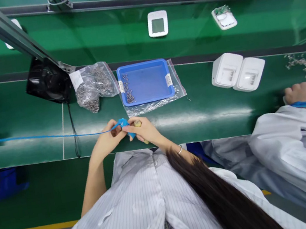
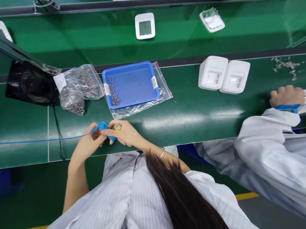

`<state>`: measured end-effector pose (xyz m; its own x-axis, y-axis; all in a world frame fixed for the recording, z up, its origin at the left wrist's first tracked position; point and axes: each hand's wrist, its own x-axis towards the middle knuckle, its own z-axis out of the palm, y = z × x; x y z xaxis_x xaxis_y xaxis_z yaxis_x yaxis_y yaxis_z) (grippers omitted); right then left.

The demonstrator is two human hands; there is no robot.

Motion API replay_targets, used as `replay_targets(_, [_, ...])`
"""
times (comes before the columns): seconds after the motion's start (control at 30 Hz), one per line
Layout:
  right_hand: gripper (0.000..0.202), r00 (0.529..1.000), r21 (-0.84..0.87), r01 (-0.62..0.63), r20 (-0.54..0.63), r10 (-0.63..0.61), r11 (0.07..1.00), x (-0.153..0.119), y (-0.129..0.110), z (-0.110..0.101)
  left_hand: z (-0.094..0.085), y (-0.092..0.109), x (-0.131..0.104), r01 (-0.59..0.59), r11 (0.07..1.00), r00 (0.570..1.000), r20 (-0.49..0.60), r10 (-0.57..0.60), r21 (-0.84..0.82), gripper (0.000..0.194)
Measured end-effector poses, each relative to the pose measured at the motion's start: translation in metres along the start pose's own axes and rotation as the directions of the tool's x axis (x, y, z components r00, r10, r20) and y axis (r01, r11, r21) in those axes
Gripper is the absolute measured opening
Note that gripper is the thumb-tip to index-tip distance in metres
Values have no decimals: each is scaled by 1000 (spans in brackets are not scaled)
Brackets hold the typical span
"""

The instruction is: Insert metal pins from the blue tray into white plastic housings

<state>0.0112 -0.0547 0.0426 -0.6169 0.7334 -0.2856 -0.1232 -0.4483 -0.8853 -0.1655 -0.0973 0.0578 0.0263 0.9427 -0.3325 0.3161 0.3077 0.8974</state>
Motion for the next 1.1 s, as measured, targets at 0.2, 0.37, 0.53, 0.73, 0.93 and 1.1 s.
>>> replay_targets(0.2, [41, 989, -111, 104, -92, -114, 988, -6, 2, 4, 6, 12, -31, 113, 953, 990, -52, -132, -281, 41])
replay_targets(0.37, [34, 982, -289, 162, -50, -184, 944, -6, -1, 13, 27, -9, -28, 1, 938, 975, -210, -78, -347, 53])
replay_targets(0.53, [22, 948, -462, 295, 35, -316, 836, 2, -7, 17, 23, -40, 2, 90, 845, 985, -75, -152, -528, 70])
replay_targets(0.73, [20, 926, -628, 304, 16, -378, 717, 13, 11, 9, 18, -51, 28, 147, 622, 988, 87, -126, -769, 51])
replay_targets(0.93, [36, 833, -568, 364, -156, -530, 738, 26, 25, -8, 14, -45, 59, 235, 466, 965, 261, -8, -853, 70])
replay_targets(1.1, [35, 832, -483, 371, -206, -515, 793, 19, 16, 8, 10, -39, 65, 203, 456, 978, 197, -62, -866, 89])
